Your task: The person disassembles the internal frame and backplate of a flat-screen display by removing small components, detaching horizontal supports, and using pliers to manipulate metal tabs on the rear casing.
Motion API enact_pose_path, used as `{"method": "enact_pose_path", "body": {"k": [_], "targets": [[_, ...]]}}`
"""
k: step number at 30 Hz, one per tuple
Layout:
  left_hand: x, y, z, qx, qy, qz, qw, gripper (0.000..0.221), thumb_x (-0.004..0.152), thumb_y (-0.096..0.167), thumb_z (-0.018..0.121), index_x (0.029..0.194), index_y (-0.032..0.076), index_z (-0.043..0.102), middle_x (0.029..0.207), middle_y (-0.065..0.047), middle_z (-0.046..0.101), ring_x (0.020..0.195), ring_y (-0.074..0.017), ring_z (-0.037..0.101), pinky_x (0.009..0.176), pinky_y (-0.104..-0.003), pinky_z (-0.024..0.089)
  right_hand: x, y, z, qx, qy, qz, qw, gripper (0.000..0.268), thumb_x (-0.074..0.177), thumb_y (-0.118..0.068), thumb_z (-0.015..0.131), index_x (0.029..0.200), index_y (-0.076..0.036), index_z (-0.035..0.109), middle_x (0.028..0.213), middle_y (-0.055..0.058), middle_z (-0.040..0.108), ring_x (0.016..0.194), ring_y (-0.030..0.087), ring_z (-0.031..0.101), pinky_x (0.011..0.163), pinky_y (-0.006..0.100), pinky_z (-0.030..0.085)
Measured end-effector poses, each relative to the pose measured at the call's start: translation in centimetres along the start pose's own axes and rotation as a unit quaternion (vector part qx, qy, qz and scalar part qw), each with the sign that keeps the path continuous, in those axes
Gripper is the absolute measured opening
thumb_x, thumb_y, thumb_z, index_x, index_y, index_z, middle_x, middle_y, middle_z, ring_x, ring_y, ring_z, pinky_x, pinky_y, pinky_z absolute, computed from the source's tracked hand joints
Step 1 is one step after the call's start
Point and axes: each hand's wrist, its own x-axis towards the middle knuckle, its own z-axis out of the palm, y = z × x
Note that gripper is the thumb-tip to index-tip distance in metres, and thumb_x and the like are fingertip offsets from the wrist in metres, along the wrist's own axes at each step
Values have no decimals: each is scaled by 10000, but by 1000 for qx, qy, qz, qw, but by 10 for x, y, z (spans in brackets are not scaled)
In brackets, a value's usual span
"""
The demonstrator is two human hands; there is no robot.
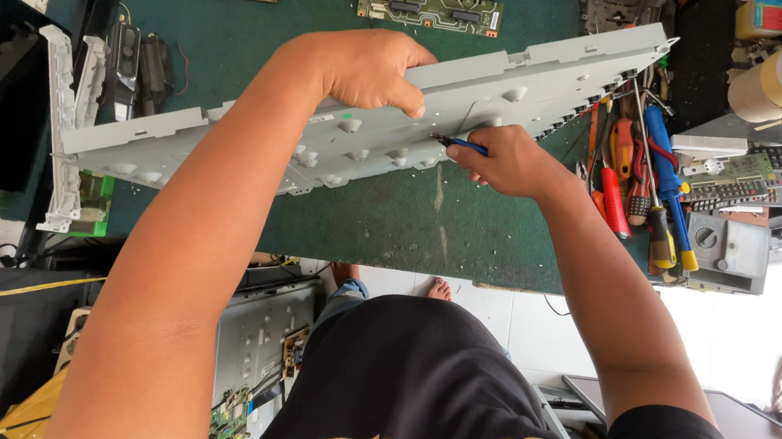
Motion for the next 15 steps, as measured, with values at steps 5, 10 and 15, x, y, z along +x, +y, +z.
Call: {"method": "enact_pose_path", "body": {"k": [5, 10, 15], "targets": [[-2, 2, 1, -3, -4, -6, 1000, 102, 899, 277, 663, 935, 182, 654, 694, -2, 467, 657, -185, 417, 575, -382, 382, 0, 8, 4, -20, 21, -24, 999, 471, 1081, -423, 599, 801, -60, 705, 760, 48, 782, 662, 185, 725, 706, 347, 567], [0, 1, 0, 3, 0, -4, 1000, 108, 895, 283, 667, 934, 182, 662, 706, -3, 479, 667, -187, 423, 568, -387, 392, 5, 17, 10, -68, 50, -43, 996, 518, 1100, -445, 571, 749, -73, 654, 695, 47, 754, 640, 246, 699, 720, 417, 536], [4, -3, 2, 5, 2, 5, 1000, 114, 896, 298, 675, 938, 193, 682, 727, 8, 536, 676, -187, 448, 628, -383, 369, 5, 18, 11, -48, 45, -36, 997, 491, 1078, -449, 576, 801, -66, 710, 793, 31, 816, 756, 214, 746, 761, 378, 549]]}}
